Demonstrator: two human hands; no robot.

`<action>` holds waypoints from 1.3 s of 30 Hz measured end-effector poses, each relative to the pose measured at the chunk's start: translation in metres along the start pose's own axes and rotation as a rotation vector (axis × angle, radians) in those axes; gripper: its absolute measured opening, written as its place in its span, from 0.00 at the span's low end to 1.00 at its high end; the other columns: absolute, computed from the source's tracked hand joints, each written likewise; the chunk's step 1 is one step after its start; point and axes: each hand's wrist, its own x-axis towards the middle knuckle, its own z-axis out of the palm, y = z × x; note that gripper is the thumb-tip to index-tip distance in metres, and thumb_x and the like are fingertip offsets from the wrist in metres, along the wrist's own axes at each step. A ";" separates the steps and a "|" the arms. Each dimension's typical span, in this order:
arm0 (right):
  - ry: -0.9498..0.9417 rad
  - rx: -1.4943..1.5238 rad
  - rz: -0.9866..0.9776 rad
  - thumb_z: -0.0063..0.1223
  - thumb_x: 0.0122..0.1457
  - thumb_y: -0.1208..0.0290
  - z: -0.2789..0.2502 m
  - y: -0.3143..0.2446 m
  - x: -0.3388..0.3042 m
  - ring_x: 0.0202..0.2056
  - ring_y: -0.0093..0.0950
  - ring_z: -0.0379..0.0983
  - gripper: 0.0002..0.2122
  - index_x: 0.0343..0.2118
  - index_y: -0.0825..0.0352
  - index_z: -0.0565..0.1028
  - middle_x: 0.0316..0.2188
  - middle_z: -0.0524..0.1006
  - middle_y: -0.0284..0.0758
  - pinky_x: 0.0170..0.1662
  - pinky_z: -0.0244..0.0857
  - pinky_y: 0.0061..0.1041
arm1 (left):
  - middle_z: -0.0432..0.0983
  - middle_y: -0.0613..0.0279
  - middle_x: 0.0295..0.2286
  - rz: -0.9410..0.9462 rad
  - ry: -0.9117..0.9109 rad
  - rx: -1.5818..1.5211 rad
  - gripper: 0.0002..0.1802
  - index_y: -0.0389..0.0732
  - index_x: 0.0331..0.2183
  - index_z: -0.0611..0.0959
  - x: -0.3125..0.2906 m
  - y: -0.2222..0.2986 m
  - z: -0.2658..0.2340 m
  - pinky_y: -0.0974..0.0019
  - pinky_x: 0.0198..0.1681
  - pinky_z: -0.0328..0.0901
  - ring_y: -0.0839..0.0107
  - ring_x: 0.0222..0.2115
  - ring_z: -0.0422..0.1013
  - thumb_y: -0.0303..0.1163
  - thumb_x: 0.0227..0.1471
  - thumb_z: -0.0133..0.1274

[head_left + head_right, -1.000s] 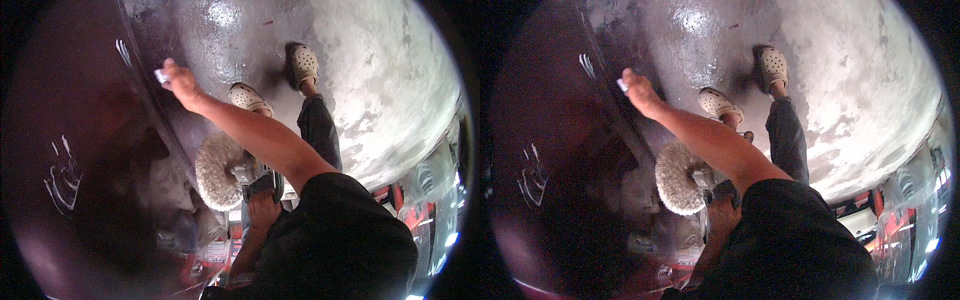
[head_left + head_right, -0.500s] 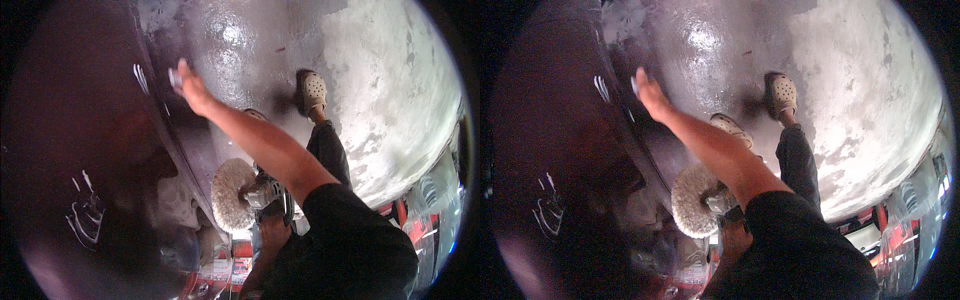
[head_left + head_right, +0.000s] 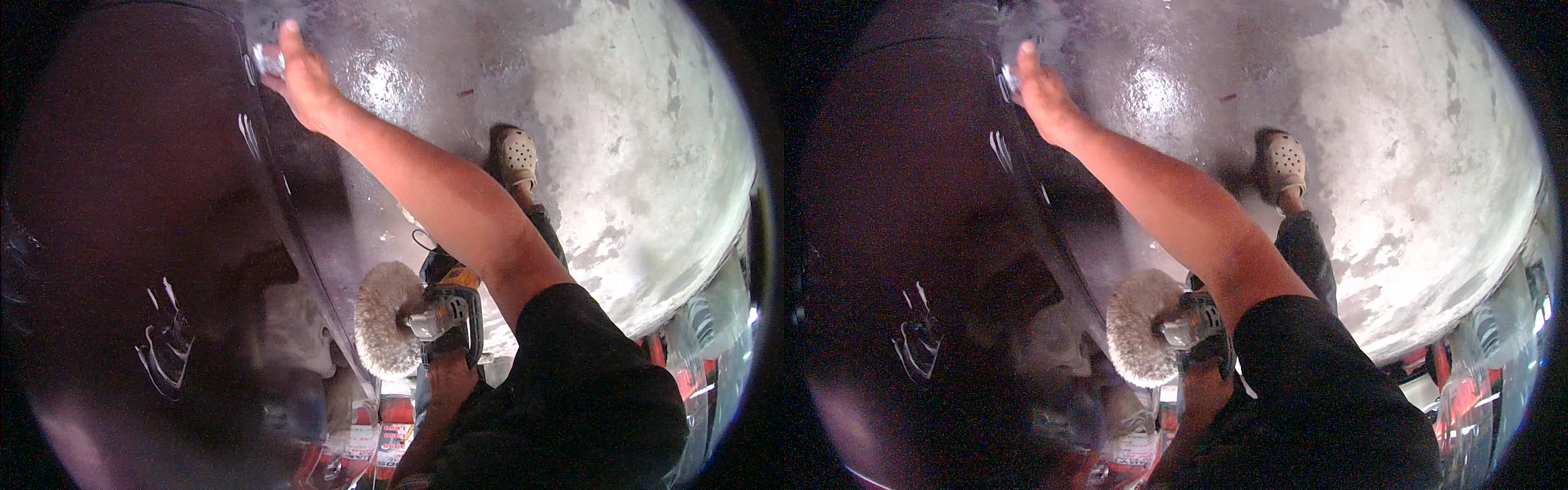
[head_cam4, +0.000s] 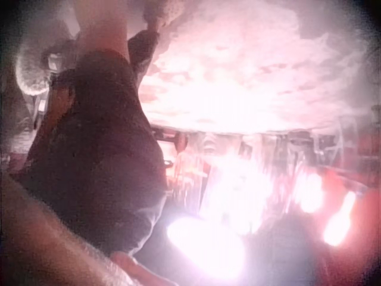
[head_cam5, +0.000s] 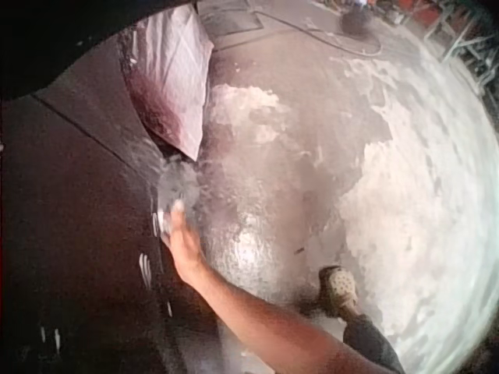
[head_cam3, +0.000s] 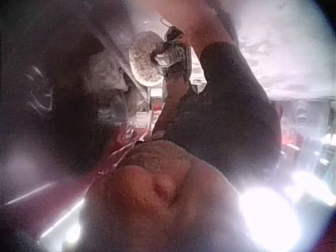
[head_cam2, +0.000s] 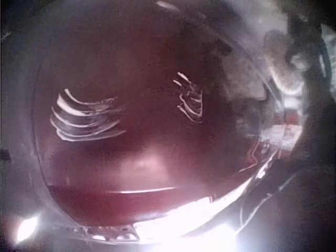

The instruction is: The person uses a yellow orbital polisher to buff the rear trunk of a maroon car. They apply a white polishing compound from a bottle and continue polishing the surface with the machine.

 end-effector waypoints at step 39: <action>-0.085 -0.528 -0.634 0.34 0.67 0.64 0.094 -0.050 -0.035 0.32 0.39 0.65 0.16 0.24 0.68 0.64 0.26 0.67 0.43 0.38 0.57 0.43 | 0.76 0.45 0.29 -0.010 0.112 0.005 0.15 0.38 0.34 0.80 0.002 -0.015 0.005 0.43 0.36 0.69 0.46 0.31 0.74 0.34 0.41 0.58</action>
